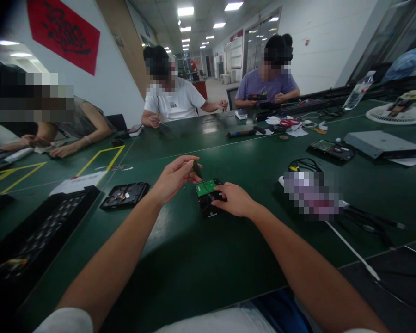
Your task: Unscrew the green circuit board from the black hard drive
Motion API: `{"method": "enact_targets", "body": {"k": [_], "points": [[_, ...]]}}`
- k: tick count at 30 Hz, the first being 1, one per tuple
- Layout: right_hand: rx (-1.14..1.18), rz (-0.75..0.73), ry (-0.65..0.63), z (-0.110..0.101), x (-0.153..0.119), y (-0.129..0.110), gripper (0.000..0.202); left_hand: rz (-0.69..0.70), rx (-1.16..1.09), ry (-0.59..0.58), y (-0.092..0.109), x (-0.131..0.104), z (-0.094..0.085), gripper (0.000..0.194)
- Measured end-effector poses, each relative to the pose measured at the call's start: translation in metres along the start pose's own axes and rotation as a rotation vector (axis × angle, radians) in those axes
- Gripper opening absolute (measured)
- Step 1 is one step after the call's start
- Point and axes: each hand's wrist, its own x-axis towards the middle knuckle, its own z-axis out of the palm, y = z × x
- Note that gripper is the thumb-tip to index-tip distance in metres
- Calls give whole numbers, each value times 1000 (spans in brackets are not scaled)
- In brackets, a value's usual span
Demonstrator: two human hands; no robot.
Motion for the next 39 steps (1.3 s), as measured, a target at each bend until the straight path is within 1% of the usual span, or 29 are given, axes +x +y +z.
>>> {"method": "enact_targets", "body": {"k": [11, 17, 26, 32, 36, 39], "points": [[-9, -15, 2, 0, 1, 0, 52, 20, 42, -36, -3, 2, -3, 37], [-9, -8, -7, 0, 1, 1, 52, 71, 123, -49, -5, 2, -4, 32], [0, -6, -9, -1, 1, 0, 53, 93, 162, -60, -7, 4, -8, 29], [-5, -10, -5, -1, 1, 0, 54, 94, 167, -73, -6, 3, -8, 29], [-12, -8, -6, -1, 1, -1, 54, 74, 159, -103, -4, 2, -7, 31], [-16, -9, -5, -1, 1, -1, 53, 50, 148, -91, -4, 2, -6, 33]]}}
